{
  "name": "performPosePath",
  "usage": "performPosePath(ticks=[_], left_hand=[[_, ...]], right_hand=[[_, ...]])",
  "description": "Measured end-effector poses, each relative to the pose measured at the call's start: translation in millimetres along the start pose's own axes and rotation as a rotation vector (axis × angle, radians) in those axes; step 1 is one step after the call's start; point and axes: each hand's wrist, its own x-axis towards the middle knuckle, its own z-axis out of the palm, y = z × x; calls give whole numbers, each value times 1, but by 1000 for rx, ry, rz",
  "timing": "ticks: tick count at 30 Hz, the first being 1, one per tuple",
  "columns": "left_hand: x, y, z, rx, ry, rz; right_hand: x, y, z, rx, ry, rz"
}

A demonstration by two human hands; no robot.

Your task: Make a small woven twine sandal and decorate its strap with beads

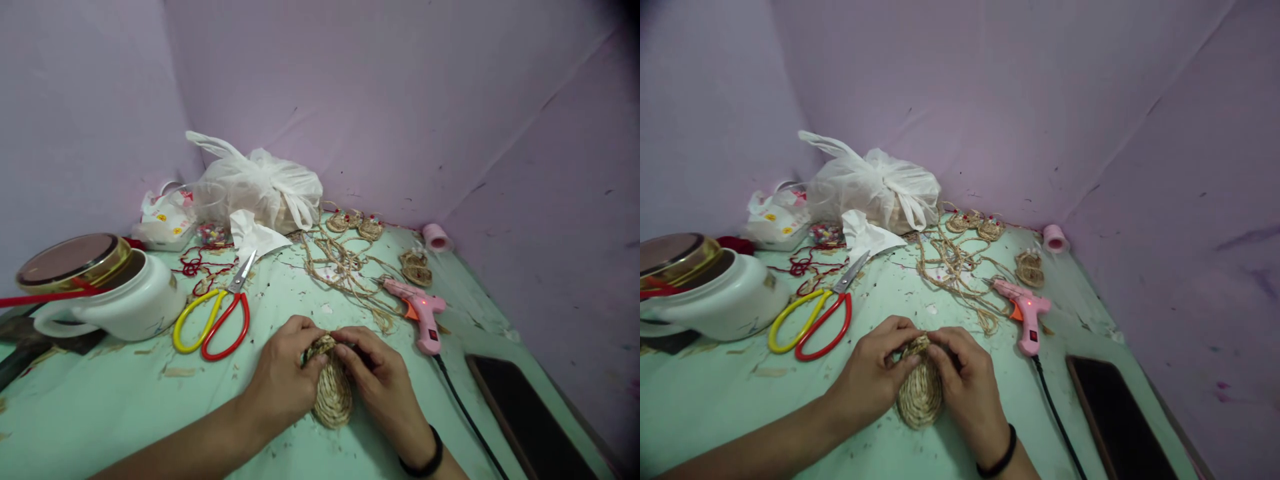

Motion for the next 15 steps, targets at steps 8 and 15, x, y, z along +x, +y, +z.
performPosePath(ticks=[8,15], left_hand=[[-2,-2,0,16,10,44],[-4,1,3,120,39,31]], right_hand=[[0,-1,-1,2,15,-15],[-1,-1,4,-44,-4,-50]])
